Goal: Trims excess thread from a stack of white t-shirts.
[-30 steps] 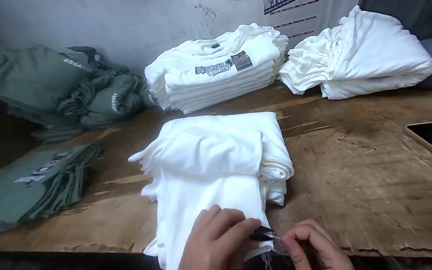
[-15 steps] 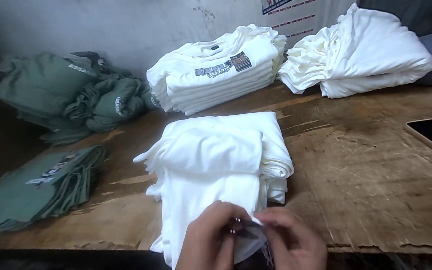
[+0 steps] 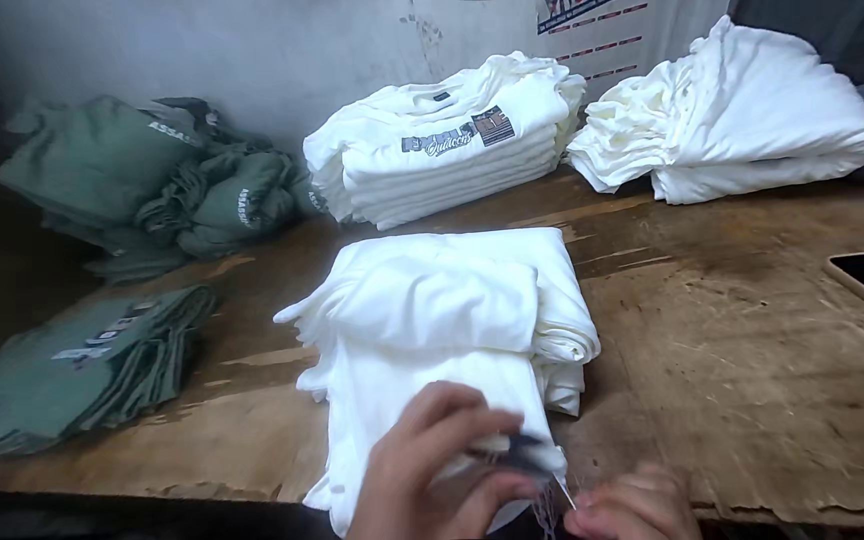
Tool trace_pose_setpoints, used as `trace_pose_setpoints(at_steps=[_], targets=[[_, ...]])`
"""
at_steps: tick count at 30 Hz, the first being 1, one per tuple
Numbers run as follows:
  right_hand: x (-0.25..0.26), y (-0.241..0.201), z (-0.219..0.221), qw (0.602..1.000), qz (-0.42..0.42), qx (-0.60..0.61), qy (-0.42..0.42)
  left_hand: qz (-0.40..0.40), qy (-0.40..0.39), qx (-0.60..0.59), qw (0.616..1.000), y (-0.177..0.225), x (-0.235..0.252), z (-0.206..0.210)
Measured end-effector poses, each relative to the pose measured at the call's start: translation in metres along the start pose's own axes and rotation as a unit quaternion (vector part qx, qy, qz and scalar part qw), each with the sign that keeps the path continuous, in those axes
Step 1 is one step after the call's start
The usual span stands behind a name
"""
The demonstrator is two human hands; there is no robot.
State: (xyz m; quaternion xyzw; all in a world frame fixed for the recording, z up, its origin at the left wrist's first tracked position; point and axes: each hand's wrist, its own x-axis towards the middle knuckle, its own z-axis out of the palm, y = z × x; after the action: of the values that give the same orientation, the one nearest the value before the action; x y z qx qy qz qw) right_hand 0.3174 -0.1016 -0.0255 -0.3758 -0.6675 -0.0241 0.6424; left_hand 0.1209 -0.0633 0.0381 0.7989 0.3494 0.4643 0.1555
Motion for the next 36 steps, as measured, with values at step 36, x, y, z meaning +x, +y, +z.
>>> trace_pose_setpoints(at_steps=[36], targets=[[0.080,0.013,0.019,0.951,0.073,0.260,-0.151,-0.081,0.156,0.049,0.983,0.000,0.015,-0.071]])
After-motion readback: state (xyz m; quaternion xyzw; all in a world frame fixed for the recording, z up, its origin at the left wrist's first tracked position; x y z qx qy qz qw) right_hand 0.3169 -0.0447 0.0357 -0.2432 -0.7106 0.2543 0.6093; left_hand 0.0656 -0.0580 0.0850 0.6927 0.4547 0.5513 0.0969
